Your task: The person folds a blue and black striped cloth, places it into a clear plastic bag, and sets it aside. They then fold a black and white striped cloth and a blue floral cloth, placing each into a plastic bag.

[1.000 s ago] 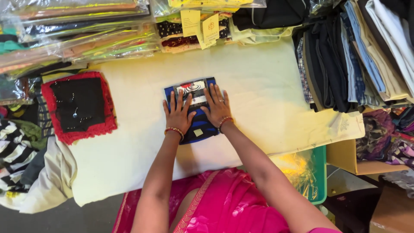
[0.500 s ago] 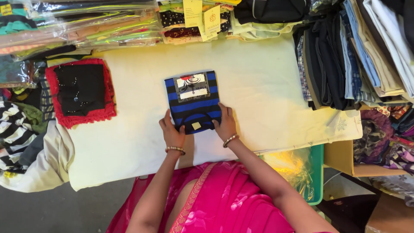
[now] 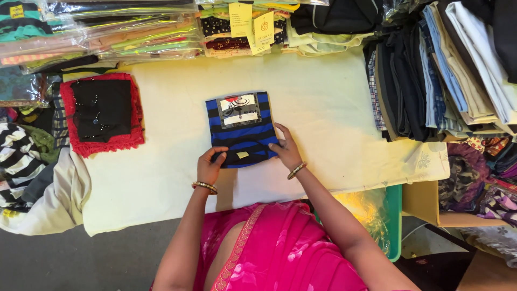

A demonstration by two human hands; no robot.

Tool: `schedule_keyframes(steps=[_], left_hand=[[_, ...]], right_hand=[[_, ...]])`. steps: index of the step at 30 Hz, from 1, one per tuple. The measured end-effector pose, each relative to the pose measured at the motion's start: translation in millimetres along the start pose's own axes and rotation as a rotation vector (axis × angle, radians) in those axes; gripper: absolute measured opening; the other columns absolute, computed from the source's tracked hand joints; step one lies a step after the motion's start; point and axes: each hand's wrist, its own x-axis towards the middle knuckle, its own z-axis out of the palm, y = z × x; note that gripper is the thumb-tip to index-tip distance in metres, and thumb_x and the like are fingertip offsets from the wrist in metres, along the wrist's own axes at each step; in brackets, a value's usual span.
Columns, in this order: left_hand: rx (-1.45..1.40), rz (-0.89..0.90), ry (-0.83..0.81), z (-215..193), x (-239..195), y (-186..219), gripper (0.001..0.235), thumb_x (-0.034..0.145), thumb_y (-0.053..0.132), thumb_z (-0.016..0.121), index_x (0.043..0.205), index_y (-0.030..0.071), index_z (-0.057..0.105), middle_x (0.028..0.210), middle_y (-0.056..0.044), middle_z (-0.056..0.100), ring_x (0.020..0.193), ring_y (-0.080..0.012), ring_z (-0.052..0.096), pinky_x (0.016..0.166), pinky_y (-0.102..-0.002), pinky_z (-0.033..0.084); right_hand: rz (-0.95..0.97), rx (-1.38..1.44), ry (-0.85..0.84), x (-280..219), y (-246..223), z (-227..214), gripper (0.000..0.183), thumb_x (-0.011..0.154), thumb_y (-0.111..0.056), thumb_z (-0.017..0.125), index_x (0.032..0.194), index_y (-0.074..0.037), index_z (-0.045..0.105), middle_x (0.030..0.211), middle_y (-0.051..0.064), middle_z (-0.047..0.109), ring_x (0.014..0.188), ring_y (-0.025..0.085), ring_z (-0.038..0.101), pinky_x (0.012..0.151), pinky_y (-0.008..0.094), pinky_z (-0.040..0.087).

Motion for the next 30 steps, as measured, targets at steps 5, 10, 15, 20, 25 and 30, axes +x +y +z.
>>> schedule_keyframes(steps=[5, 10, 15, 20, 25, 30], left_hand=[[-0.163, -0.234, -0.066, -19, 4, 71, 0.014, 0.096, 0.011, 0.074, 0.105, 0.004, 0.08, 0.089, 0.002, 0.069, 0.078, -0.0046, 0.054, 0.069, -0.023, 0.043], [-0.256, -0.252, -0.2, -46, -1, 174, 0.023, 0.097, 0.019, 0.07, 0.104, -0.001, 0.078, 0.094, 0.0, 0.076, 0.083, -0.0026, 0.062, 0.074, -0.02, 0.049], [-0.643, -0.442, -0.254, -45, 39, 154, 0.043, 0.109, 0.029, 0.06, 0.127, -0.009, 0.069, 0.073, -0.006, 0.051, 0.086, -0.0334, 0.07, 0.085, -0.043, 0.062], [-0.638, -0.649, -0.108, -10, 107, 62, 0.055, 0.101, 0.039, 0.043, 0.141, 0.002, 0.044, 0.125, -0.017, 0.074, 0.111, -0.0329, 0.073, 0.088, -0.042, 0.058], [-0.541, -0.709, -0.004, 1, 121, 61, 0.058, 0.101, 0.049, 0.042, 0.142, 0.008, 0.041, 0.123, -0.017, 0.073, 0.108, -0.032, 0.072, 0.088, -0.04, 0.057], [-0.591, -0.597, -0.02, 5, 96, 78, 0.063, 0.101, 0.051, 0.045, 0.142, 0.002, 0.047, 0.121, -0.019, 0.074, 0.104, -0.0302, 0.073, 0.081, -0.035, 0.058]], right_hand=[[-0.056, -0.008, -0.067, -14, -36, -18, 0.026, 0.1, -0.008, 0.067, 0.125, -0.005, 0.072, 0.088, -0.001, 0.068, 0.067, 0.002, 0.053, 0.057, 0.019, 0.043], [0.003, 0.158, -0.14, -52, -127, -27, 0.02, 0.098, -0.009, 0.065, 0.109, 0.0, 0.078, 0.082, 0.002, 0.07, 0.067, 0.005, 0.057, 0.06, 0.021, 0.044], [0.147, 0.471, -0.019, -28, -149, -13, 0.027, 0.099, -0.019, 0.058, 0.116, -0.004, 0.072, 0.106, 0.012, 0.076, 0.086, 0.021, 0.074, 0.073, 0.032, 0.055], [0.336, 0.552, 0.031, 66, -34, -13, 0.028, 0.099, -0.028, 0.06, 0.117, -0.008, 0.057, 0.121, 0.018, 0.074, 0.11, 0.026, 0.073, 0.09, 0.038, 0.055], [0.386, 0.506, 0.113, 78, -33, -3, 0.043, 0.097, -0.041, 0.059, 0.126, -0.01, 0.05, 0.122, 0.017, 0.073, 0.111, 0.026, 0.072, 0.089, 0.038, 0.054], [0.331, 0.382, 0.152, 53, -88, -12, 0.057, 0.097, -0.053, 0.06, 0.119, -0.001, 0.065, 0.106, 0.015, 0.079, 0.095, 0.024, 0.077, 0.074, 0.035, 0.059]])
